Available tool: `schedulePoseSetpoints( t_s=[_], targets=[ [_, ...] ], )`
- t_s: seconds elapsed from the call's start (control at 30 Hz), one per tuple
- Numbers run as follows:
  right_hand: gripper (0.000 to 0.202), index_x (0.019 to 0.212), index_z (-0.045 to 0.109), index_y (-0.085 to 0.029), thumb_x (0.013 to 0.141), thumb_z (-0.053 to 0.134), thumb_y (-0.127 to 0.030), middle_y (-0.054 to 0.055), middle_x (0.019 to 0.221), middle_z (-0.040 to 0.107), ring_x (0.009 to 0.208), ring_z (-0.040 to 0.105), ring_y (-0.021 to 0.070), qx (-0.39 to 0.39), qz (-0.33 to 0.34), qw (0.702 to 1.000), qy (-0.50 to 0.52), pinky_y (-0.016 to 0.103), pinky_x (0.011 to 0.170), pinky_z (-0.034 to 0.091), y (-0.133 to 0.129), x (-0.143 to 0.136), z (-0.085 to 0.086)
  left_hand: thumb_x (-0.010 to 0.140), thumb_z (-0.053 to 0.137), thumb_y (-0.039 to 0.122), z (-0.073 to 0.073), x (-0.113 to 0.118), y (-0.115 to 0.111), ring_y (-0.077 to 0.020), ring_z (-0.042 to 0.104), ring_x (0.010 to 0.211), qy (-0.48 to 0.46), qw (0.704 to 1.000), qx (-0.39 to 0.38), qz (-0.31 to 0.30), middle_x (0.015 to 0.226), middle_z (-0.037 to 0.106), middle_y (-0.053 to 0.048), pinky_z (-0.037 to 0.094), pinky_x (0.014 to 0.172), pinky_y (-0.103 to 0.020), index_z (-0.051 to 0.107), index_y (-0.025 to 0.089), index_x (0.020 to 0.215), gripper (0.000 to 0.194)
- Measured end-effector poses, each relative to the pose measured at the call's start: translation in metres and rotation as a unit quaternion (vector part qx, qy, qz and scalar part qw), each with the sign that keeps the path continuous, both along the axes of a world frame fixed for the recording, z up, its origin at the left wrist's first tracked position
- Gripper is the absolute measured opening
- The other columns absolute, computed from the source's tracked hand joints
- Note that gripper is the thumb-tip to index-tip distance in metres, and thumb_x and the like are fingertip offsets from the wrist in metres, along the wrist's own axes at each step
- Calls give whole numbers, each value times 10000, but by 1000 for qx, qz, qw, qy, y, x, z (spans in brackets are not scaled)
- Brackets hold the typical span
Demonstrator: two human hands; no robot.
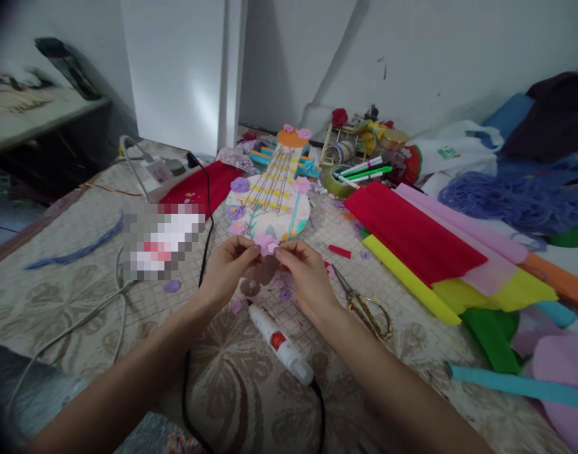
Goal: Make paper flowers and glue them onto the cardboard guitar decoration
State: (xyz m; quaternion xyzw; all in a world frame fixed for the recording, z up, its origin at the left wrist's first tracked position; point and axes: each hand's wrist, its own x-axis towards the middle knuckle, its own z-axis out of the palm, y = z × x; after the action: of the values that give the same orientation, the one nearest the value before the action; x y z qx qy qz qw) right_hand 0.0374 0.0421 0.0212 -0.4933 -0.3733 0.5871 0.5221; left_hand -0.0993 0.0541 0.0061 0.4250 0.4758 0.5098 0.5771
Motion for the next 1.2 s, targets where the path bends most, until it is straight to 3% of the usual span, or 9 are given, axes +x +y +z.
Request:
schedulePoseSetpoints(
  t_s=[0.47,0.67,0.9,1.2],
  targets=[
    [83,668,609,-180,642,682,-209,-17,675,589,680,535,133,12,-11,1000,17,286,695,415,3,-4,-6,715,619,244,0,1,-1,-101,589,581,-19,999,-18,-20,627,617,-2,467,616,-231,545,138,750,134],
    [75,664,615,-174,644,682,-201,-24,670,577,663,507,119,22,-17,1000,11,263,661,395,3,-2,-9,617,627,120,7,2,-2,-82,551,602,-19,999,-26,-14,712,571,22,434,571,-202,539,139,840,240],
    [87,671,614,-173,649,680,-225,-24,661,568,655,505,120,21,-19,1000,-12,267,651,396,1,-3,-12,641,692,229,3,0,0,-94,561,647,-2,1000,3,-17,755,586,-1,431,593,-205,549,149,912,317],
    [95,665,593,-178,654,662,-242,-30,656,566,642,502,116,25,-9,999,-22,267,644,393,-3,-5,-9,631,672,178,6,1,0,-84,537,614,11,1000,-2,-9,716,574,2,417,575,-196,557,132,867,267]
  ],
)
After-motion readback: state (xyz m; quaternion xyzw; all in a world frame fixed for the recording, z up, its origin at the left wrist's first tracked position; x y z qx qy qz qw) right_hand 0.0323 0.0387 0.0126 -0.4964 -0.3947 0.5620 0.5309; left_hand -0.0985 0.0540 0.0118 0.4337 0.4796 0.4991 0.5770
